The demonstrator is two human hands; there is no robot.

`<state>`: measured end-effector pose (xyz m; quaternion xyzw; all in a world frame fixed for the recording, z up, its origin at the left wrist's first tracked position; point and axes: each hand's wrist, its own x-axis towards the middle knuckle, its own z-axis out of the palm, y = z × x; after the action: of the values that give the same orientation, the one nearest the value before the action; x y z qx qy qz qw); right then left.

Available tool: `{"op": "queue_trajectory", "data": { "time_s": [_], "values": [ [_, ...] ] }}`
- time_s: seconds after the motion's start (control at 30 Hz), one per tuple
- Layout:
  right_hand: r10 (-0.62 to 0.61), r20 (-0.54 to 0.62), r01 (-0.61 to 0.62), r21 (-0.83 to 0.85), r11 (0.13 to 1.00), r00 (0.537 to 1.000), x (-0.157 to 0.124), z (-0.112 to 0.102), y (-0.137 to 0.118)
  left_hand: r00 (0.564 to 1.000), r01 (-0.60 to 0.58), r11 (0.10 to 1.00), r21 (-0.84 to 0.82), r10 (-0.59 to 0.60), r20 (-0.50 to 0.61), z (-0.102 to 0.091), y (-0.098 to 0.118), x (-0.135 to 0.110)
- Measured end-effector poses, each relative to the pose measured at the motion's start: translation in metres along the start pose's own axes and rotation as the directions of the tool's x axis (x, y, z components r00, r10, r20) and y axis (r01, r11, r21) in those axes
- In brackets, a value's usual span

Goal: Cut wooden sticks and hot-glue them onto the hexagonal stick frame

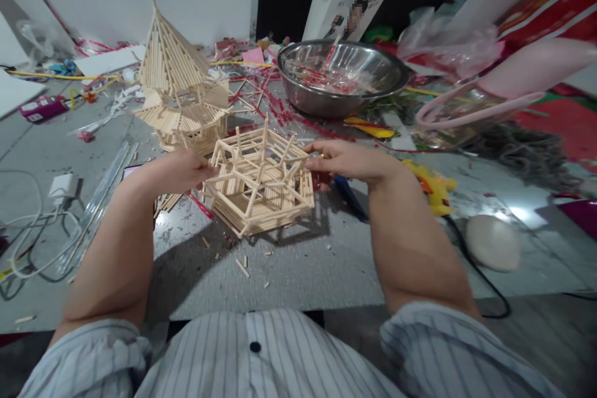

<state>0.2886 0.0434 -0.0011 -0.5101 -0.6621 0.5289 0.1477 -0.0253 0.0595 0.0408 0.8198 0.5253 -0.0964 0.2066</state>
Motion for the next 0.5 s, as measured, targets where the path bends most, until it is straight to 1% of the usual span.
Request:
{"op": "queue_trajectory", "data": {
  "time_s": [0.1,0.2,0.27,0.33,0.4,0.5],
  "values": [
    [-0.04,0.021,0.04,-0.015,0.999,0.999,-0.004,-0.004,0.002,1.0,0.014,0.992,-0.123,-0.015,-0.005,0.001,0.002,0.001],
    [-0.008,0.061,0.013,-0.076,0.997,0.998,-0.007,-0.006,0.0,0.999,0.032,0.97,-0.239,-0.039,-0.026,0.003,0.003,0.005],
    [0.022,0.095,-0.01,-0.12,0.993,0.995,-0.009,-0.005,-0.004,0.998,0.029,0.964,-0.263,-0.042,-0.046,0.004,0.004,0.008],
    [0.028,0.122,-0.01,-0.146,0.989,0.992,-0.011,-0.004,-0.007,0.996,0.016,0.968,-0.249,-0.038,-0.083,0.004,0.004,0.011],
    [0.005,0.16,0.02,-0.154,0.988,0.987,-0.011,-0.004,-0.009,0.992,0.023,0.971,-0.24,-0.052,-0.118,0.004,0.005,0.013],
    [-0.04,0.238,0.076,-0.146,0.986,0.97,-0.01,-0.003,-0.007,0.979,0.066,0.949,-0.308,-0.122,-0.166,0.007,0.005,0.016]
  ]
}}
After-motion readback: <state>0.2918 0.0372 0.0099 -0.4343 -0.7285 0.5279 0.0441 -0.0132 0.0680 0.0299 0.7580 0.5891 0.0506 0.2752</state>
